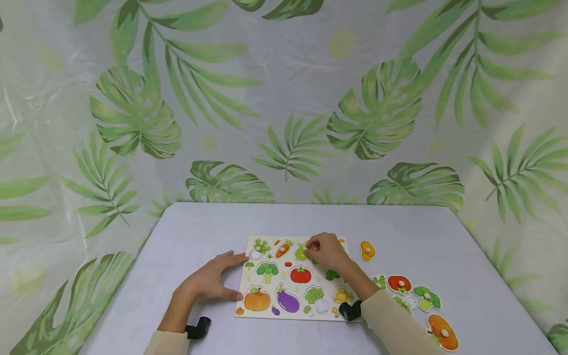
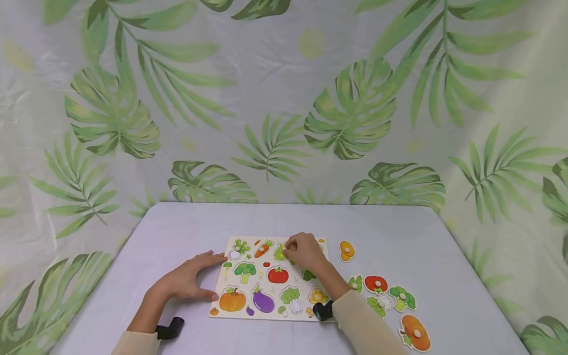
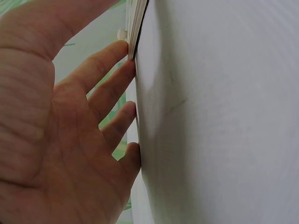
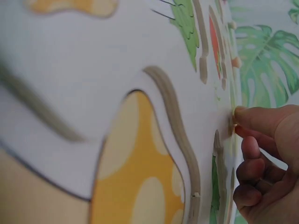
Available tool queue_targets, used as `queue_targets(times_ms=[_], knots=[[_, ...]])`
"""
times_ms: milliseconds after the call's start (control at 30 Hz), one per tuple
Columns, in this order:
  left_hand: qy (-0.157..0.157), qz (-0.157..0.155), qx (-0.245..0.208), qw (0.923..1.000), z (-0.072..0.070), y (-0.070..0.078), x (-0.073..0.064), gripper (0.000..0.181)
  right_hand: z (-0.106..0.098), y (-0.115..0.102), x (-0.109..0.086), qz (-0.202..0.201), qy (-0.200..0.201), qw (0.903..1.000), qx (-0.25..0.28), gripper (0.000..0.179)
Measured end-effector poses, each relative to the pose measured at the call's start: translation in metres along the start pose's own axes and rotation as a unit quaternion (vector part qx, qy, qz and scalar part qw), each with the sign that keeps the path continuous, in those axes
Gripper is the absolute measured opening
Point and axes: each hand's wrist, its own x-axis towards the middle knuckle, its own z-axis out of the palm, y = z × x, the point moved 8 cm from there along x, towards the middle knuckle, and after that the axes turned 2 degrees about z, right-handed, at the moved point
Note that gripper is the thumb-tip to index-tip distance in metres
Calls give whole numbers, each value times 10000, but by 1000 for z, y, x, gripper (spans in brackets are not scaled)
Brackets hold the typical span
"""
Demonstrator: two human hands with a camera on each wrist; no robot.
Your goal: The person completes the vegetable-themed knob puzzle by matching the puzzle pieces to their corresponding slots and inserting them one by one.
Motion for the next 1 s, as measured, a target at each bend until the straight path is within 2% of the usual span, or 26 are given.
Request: queue_targets(times_ms=[467, 667, 1000], knots=[[3, 1, -19, 10000, -2, 2, 1, 94, -9, 0, -5, -102, -89, 9999, 24, 18], [-8, 14, 20, 10000, -1, 2, 0, 94, -19, 4, -7, -55, -35, 10000, -37, 18], [-8, 9, 22, 10000, -1, 1, -1, 94, -38, 12, -15, -204, 123, 9997, -61, 17]])
